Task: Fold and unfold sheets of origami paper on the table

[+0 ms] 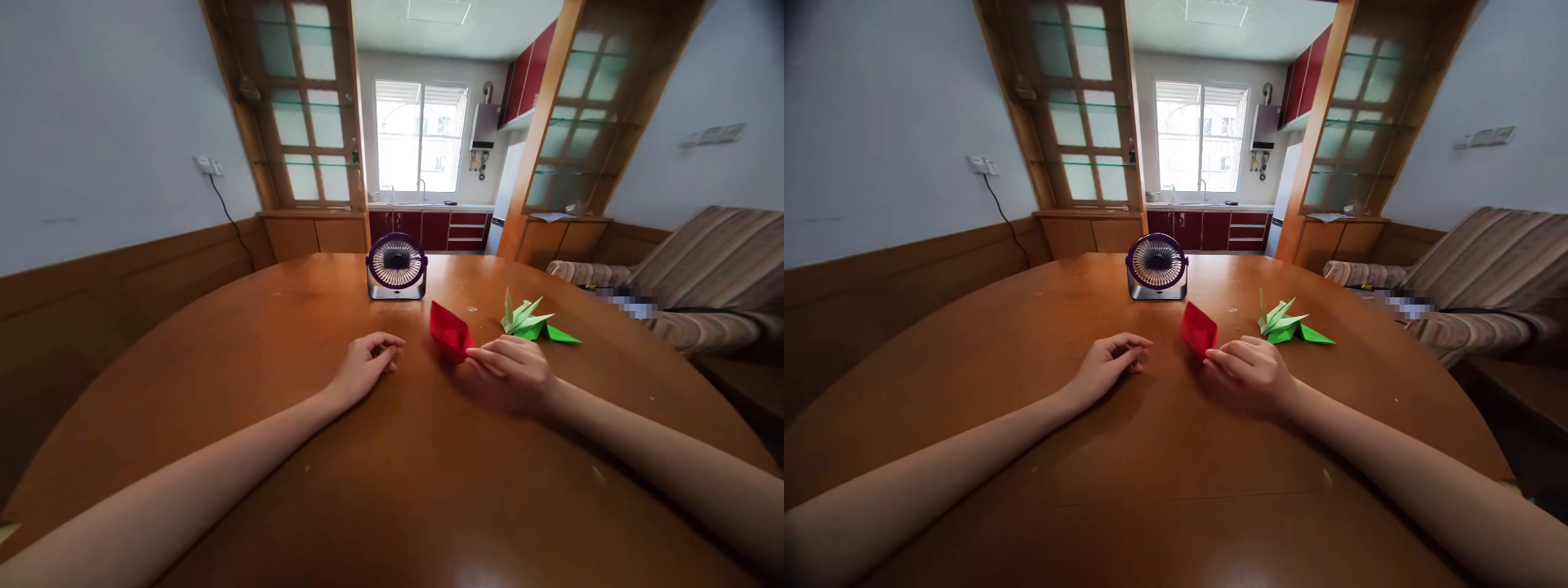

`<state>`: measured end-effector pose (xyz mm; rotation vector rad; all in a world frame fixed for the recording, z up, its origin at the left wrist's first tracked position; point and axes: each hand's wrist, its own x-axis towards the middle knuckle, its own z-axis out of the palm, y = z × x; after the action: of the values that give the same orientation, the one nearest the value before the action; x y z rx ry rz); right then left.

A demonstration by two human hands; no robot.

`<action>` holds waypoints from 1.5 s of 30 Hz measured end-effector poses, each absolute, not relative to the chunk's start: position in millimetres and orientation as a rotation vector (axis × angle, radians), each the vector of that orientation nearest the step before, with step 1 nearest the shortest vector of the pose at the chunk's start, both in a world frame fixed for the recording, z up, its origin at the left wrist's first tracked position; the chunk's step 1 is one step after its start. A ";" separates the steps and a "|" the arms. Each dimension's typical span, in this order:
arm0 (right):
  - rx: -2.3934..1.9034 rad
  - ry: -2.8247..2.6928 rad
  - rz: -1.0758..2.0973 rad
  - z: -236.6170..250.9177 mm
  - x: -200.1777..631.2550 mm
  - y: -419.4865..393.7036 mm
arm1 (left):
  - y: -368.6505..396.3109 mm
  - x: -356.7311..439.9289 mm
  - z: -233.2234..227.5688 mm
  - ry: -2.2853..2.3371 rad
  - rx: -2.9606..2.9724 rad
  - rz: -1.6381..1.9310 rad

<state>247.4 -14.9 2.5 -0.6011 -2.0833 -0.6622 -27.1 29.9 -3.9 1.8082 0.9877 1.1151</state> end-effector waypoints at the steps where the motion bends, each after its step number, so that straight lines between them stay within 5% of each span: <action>1: -0.603 -2.088 -0.691 4.0 254.2 -12.5 | 29.8 -27.1 -3.6 0.995 1.814 1.110; 9: -0.709 -2.063 -1.001 14.9 308.0 10.6 | 31.3 -28.3 -4.7 0.992 1.856 1.077; 45: -0.803 -2.027 -0.819 27.5 316.5 2.5 | 39.7 -27.2 -6.4 1.018 1.661 1.225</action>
<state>316.5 2.5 27.5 -0.8025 -2.0271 -0.8195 -27.2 39.7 -6.4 1.6608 1.0179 1.2247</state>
